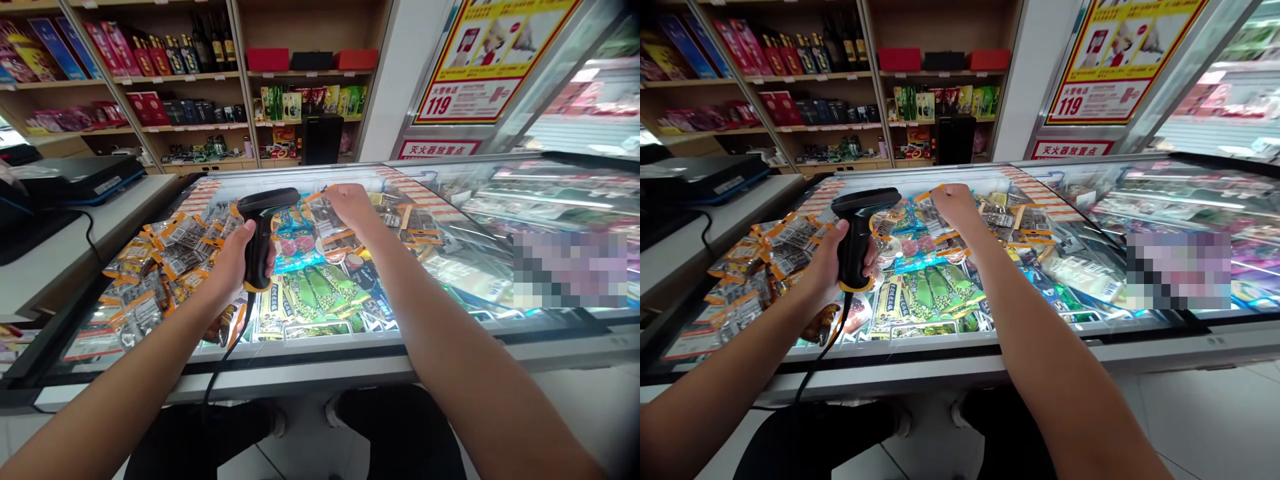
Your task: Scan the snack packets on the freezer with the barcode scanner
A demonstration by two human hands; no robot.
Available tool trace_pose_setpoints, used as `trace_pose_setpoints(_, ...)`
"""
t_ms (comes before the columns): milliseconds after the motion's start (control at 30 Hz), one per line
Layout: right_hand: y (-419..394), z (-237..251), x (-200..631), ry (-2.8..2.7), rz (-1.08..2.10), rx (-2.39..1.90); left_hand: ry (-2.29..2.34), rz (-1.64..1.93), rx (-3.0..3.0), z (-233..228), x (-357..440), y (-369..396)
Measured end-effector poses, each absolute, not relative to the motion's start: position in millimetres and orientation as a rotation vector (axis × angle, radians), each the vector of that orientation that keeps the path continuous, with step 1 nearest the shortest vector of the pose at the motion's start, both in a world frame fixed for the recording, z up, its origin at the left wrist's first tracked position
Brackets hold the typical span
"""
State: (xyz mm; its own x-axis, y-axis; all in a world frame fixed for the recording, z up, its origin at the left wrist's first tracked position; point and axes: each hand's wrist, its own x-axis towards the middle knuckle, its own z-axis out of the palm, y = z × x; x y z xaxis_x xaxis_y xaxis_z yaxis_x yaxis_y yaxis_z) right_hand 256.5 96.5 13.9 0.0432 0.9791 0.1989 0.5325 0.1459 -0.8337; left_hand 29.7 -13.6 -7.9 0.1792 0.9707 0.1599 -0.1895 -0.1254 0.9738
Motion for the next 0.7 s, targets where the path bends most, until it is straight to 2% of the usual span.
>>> trace_pose_setpoints(133, 92, 16, 271, -1.744, -0.016, -1.974, 0.88, 1.377, 1.242, 1, 16, -9)
trace_pose_setpoints(200, 87, 11, 261, -1.783, -0.249, -1.939, 0.919, 1.479, 1.223, 6, 8, -6)
trace_pose_setpoints(233, 84, 7, 251, -1.854, -0.259, -1.84, 0.941, 1.522, 1.212, 8, 4, -4)
trace_pose_setpoints(333, 70, -12, 206, -2.17, 0.099, -1.437, 0.981, 1.596, 1.168, 13, -4, -2)
trace_pose_setpoints(400, 61, -27, 175, -2.239, 0.369, -1.389, 1.013, 1.599, 1.153, 13, -5, -1)
trace_pose_setpoints(533, 58, -45, 147, -2.215, 0.523, -1.474, 1.073, 1.568, 1.163, 13, 0, -2)
trace_pose_setpoints(700, 67, -32, 170, -2.026, 0.75, -1.333, 1.062, 1.497, 1.19, 8, 1, 0)
